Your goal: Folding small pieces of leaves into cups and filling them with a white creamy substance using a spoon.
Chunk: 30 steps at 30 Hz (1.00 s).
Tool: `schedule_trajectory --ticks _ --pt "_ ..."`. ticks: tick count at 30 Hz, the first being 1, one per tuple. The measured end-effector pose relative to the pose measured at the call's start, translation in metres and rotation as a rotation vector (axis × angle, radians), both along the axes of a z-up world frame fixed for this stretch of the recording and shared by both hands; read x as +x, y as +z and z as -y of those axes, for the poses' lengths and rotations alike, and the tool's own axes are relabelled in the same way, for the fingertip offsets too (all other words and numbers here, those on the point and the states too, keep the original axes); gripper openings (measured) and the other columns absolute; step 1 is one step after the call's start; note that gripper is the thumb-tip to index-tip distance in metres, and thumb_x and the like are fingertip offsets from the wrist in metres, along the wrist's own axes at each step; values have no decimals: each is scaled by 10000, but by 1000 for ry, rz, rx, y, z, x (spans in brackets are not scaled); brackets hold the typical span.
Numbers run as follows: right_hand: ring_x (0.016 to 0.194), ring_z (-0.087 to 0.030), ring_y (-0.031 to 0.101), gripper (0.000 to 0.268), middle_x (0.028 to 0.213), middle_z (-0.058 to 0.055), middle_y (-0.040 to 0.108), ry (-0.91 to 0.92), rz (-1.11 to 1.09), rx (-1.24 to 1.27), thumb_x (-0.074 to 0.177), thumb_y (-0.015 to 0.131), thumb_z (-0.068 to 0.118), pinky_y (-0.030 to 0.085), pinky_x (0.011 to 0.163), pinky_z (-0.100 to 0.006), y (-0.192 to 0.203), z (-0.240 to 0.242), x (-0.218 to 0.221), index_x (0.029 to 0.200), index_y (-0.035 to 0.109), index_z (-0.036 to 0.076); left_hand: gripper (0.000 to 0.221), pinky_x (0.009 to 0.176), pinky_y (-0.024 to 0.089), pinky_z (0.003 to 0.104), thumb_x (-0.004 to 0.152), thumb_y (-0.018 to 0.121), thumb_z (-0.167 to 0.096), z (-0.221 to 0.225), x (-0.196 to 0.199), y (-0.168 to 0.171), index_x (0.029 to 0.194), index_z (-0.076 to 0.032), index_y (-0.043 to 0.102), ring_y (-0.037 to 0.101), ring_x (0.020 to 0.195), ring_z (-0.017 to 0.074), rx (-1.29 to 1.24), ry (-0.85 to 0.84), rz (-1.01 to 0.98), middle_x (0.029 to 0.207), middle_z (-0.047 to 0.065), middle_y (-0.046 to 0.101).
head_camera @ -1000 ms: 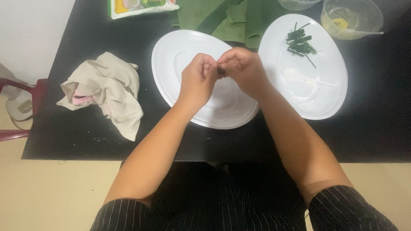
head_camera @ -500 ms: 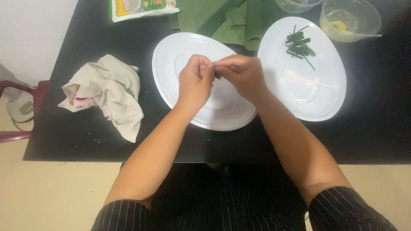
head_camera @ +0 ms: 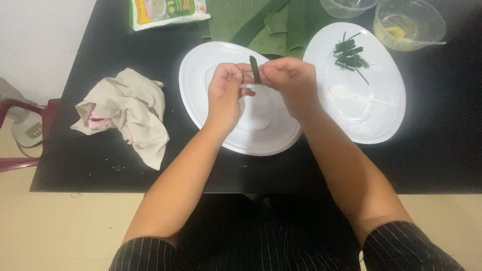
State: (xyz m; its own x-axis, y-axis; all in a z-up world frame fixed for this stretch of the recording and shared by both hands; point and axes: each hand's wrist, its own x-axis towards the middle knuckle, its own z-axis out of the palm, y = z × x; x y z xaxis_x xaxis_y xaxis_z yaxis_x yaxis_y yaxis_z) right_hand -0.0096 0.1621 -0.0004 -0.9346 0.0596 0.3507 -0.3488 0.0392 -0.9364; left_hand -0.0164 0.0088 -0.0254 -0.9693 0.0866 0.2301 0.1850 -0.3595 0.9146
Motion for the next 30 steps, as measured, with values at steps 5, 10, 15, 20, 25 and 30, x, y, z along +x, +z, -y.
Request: schedule_trajectory --ticks 5,10,15,20,25,30 --pt "825 -271 774 100 833 -187 737 -56 139 48 978 617 23 667 785 -401 -11 -6 -8 988 694 -41 154 735 580 266 1010 326 -46 0 -6 -9 964 -113 457 688 969 186 98 -27 58 1145 115 654" --pt "811 -263 776 136 799 -162 729 -69 198 86 998 600 72 665 793 -408 -6 -6 -7 961 697 -17 164 747 586 279 1006 305 -67 1 -11 -12 948 -131 445 690 968 186 104 -27 87 1125 112 663" --pt "787 -266 772 177 766 -157 707 -78 260 103 1010 586 105 666 781 -431 -5 -6 -7 926 683 -16 168 766 599 301 1020 275 -95 0 -12 -13 956 -137 424 690 979 193 83 -46 98 1115 127 661" --pt "798 -268 764 180 775 -145 686 -101 297 122 1018 586 133 658 793 -446 -8 -7 -9 942 681 -1 171 775 613 296 1024 259 -119 1 -9 -8 964 -139 418 692 964 187 97 -27 157 1088 121 665" --pt "746 -246 754 169 840 -129 697 -89 344 150 1019 577 169 672 681 -401 -21 -13 -16 1026 655 19 150 741 629 270 1008 305 -125 3 -12 -9 967 -131 449 716 900 177 32 32 219 1025 119 695" --pt "764 -227 732 383 1038 -180 670 -91 364 140 1017 538 215 671 639 -355 1 -6 -5 1312 510 -28 117 694 641 248 979 370 -107 2 -10 -7 957 -110 485 726 827 165 -96 109 223 962 125 715"
